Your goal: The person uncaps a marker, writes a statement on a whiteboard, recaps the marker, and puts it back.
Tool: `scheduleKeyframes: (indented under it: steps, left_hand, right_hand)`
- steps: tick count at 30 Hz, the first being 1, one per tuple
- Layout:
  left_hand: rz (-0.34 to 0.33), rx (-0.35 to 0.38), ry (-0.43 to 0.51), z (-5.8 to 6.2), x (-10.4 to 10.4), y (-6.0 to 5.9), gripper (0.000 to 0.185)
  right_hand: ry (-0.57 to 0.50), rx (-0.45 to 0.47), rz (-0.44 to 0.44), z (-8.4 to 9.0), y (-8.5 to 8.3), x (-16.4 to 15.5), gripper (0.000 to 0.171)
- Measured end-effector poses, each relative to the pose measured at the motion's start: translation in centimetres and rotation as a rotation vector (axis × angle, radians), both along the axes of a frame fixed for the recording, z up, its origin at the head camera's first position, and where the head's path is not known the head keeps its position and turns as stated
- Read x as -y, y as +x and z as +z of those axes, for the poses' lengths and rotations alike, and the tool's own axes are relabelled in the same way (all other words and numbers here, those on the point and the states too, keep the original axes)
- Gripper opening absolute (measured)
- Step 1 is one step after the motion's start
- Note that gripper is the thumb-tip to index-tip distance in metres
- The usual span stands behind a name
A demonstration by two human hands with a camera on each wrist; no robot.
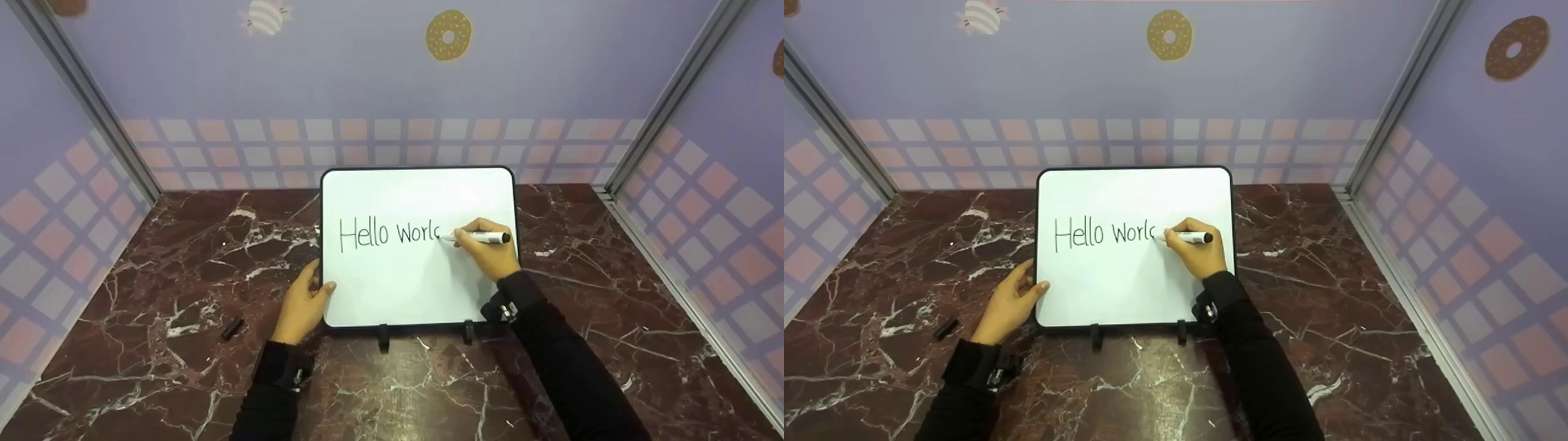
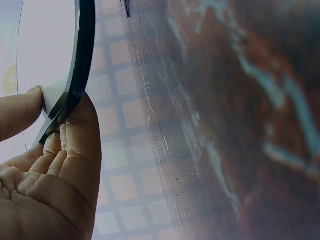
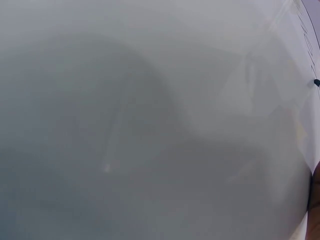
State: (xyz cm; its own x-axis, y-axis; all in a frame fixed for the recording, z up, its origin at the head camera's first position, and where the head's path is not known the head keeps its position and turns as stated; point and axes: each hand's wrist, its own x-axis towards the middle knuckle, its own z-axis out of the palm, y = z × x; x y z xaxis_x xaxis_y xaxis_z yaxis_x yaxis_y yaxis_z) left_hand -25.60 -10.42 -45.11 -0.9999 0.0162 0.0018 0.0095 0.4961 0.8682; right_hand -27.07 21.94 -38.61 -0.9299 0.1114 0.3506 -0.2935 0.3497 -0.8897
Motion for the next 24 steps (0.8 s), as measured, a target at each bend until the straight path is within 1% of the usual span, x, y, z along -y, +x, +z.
scheduleKeyframes:
  steps: [7, 16, 24]
  left_hand:
    - [0.001, -0.006, 0.008, 0.02, 0.01, 0.04, 0.062]
    - [0.0, -0.006, 0.002, 0.06, 0.02, 0.14, 0.063]
    - [0.011, -0.007, 0.001, 0.09, -0.06, 0.13, 0.062]
  right_hand:
    - [-0.001, -0.002, -0.021, 0.09, 0.06, -0.06, 0.012]
    - [-0.054, -0.012, -0.045, -0.01, -0.03, 0.04, 0.012]
    - [-0.065, -0.016, -0.065, 0.09, -0.31, 0.06, 0.013]
